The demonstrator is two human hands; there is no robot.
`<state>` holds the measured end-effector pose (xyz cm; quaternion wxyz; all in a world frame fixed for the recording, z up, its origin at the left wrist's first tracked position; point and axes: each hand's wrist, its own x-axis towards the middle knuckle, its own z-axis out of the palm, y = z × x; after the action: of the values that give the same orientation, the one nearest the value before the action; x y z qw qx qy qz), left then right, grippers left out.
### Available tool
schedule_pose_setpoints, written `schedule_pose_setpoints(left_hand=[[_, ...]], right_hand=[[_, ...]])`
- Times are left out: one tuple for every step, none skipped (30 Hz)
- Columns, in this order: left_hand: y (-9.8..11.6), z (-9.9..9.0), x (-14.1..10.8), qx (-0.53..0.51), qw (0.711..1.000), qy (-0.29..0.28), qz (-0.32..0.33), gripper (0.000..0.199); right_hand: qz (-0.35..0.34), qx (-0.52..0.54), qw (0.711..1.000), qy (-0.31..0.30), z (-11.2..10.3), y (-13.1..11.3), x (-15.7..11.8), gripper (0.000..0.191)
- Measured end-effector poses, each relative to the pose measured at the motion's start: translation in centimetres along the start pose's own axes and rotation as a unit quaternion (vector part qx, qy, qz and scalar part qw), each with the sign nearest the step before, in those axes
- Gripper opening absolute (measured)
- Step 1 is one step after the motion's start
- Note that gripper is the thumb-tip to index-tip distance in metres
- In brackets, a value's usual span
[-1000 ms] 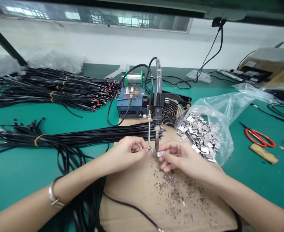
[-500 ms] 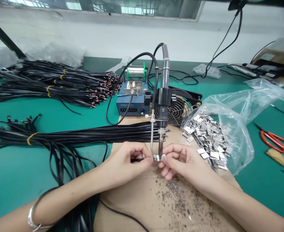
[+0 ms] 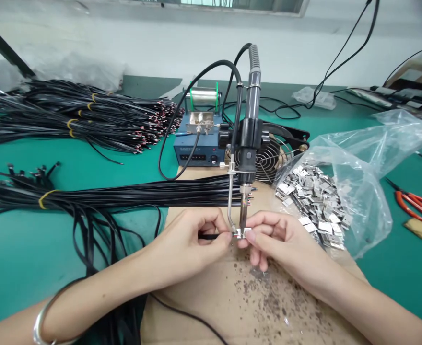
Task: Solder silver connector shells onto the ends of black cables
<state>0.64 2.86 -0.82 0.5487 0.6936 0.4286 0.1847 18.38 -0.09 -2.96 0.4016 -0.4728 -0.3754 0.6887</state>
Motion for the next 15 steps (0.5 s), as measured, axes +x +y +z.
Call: schedule_pose_setpoints(left_hand=[[0.04, 0.0, -0.01, 0.001, 1.0, 0.002, 0.002, 0.014], [0.08, -0.01, -0.02, 0.002, 1.0, 0.005, 0.007, 0.014], [0.1, -0.01, -0.04, 0.003, 1.0, 0.007, 0.01, 0.014], [0.11, -0.02, -0.05, 0.006, 1.0, 0.009, 0.011, 0.014], [0.11, -0.02, -0.06, 0.009, 1.0, 0.011, 0.013, 0.014], [0.1, -0.02, -0.07, 0.012, 1.0, 0.012, 0.013, 0.014], [0.08, -0.01, -0.07, 0.015, 1.0, 0.014, 0.014, 0.014], [0.05, 0.0, -0.07, 0.017, 1.0, 0.014, 0.015, 0.014], [0.02, 0.02, -0.06, 0.018, 1.0, 0.015, 0.016, 0.014], [-0.01, 0.03, -0.04, 0.018, 1.0, 0.017, 0.017, 0.014], [-0.03, 0.03, -0.03, 0.016, 1.0, 0.016, 0.018, 0.014], [-0.05, 0.04, -0.01, 0.015, 1.0, 0.016, 0.019, 0.014], [-0.05, 0.04, 0.01, 0.013, 1.0, 0.014, 0.018, 0.014], [-0.05, 0.03, 0.03, 0.011, 1.0, 0.012, 0.017, 0.014], [-0.04, 0.02, 0.05, 0.008, 1.0, 0.01, 0.016, 0.013]], right_hand=[[0.001, -0.001, 1.0, 0.002, 0.02, -0.01, 0.0, 0.02], [0.001, -0.002, 1.0, 0.005, 0.04, -0.04, 0.01, 0.02], [0.002, -0.004, 1.0, 0.007, 0.06, -0.07, 0.03, 0.02], [0.003, -0.005, 1.0, 0.009, 0.08, -0.11, 0.04, 0.02], [0.003, -0.005, 1.0, 0.009, 0.08, -0.15, 0.04, 0.02], [0.004, -0.005, 1.0, 0.009, 0.08, -0.19, 0.04, 0.02], [0.005, -0.005, 1.0, 0.008, 0.07, -0.22, 0.03, 0.02], [0.005, -0.005, 1.0, 0.007, 0.06, -0.24, 0.01, 0.02], [0.006, -0.004, 1.0, 0.007, 0.04, -0.25, -0.01, 0.021], [0.005, -0.003, 1.0, 0.006, 0.02, -0.26, -0.03, 0.021], [0.005, -0.002, 1.0, 0.006, 0.0, -0.27, -0.05, 0.021], [0.005, -0.001, 1.0, 0.006, 0.0, -0.28, -0.05, 0.022], [0.004, 0.001, 1.0, 0.005, 0.01, -0.28, -0.05, 0.022], [0.003, 0.003, 1.0, 0.004, 0.02, -0.29, -0.05, 0.022], [0.002, 0.005, 1.0, 0.005, 0.04, -0.3, -0.04, 0.023]])
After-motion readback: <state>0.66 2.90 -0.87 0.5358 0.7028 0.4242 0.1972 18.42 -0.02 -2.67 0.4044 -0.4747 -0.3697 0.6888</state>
